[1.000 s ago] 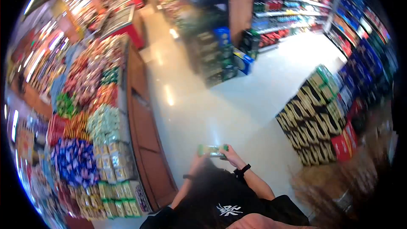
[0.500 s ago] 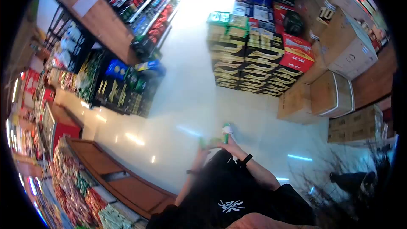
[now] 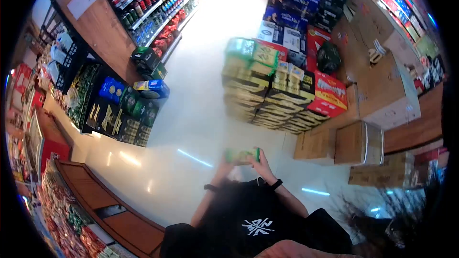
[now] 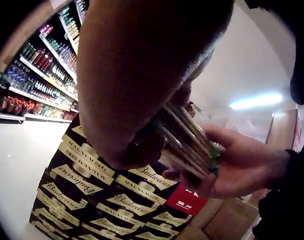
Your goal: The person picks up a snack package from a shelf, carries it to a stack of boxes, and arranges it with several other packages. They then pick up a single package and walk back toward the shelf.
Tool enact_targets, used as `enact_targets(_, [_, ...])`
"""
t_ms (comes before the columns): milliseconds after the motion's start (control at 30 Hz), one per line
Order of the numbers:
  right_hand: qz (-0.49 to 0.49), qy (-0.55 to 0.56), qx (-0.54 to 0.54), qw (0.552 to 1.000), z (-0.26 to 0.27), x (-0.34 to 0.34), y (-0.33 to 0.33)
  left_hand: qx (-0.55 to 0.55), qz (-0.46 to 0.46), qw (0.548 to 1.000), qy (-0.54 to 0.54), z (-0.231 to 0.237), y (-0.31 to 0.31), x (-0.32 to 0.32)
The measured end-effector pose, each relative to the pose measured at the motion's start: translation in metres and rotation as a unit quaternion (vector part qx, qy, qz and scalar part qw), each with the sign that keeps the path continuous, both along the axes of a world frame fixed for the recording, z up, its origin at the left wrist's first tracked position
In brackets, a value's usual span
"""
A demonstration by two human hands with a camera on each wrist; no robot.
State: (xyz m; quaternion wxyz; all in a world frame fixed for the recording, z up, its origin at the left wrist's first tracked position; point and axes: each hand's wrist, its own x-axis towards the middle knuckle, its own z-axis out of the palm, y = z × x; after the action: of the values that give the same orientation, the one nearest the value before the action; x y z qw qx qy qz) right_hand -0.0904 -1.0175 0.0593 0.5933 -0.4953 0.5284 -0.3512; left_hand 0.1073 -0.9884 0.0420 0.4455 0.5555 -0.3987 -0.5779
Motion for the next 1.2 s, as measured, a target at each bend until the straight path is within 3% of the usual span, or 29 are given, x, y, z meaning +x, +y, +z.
enact_targets(67, [0.001, 0.023, -0.018, 1.0, 0.007, 0.005, -0.024, -0.009, -0.008, 1.0, -0.014, -0.024, -0.022, 0.009])
enact_targets(200, [-0.014, 0.056, -0.091, 0.994, -0.007, 0.003, -0.049, -0.061, -0.02, 0.997, -0.044, -0.016, -0.049, 0.006])
enact_targets(300, [-0.004, 0.109, -0.086, 0.99, -0.013, -0.008, -0.068, 0.022, -0.034, 0.998, 0.051, 0.028, -0.068, 0.002])
enact_targets(400, [0.002, 0.141, -0.058, 0.988, -0.007, -0.013, -0.079, 0.035, 0.008, 0.992, 0.121, 0.04, -0.08, -0.009])
enact_targets(533, [0.017, -0.034, -0.002, 0.999, 0.06, -0.009, -0.114, 0.06, 0.021, 0.99, 0.124, 0.048, -0.114, -0.012])
enact_targets(633, [0.011, -0.107, 0.046, 0.993, 0.084, -0.012, -0.148, 0.073, 0.051, 0.987, 0.136, 0.065, -0.15, -0.021])
enact_targets(800, [0.034, -0.1, 0.07, 0.992, 0.109, -0.029, -0.219, 0.054, 0.072, 0.98, 0.176, 0.092, -0.216, -0.035])
enact_targets(900, [0.022, -0.068, 0.064, 0.995, 0.114, -0.041, -0.259, 0.011, 0.038, 0.994, 0.106, 0.104, -0.254, -0.038])
enact_targets(967, [0.021, -0.092, 0.016, 0.995, 0.116, -0.05, -0.282, 0.016, 0.026, 0.994, 0.107, 0.111, -0.279, -0.043])
enact_targets(1067, [0.029, -0.034, 0.041, 0.998, 0.092, -0.063, -0.316, 0.02, 0.029, 0.992, 0.118, 0.111, -0.309, -0.055])
enact_targets(1200, [0.05, -0.052, 0.046, 0.996, 0.117, -0.083, -0.355, 0.029, 0.038, 0.988, 0.144, 0.119, -0.336, -0.075])
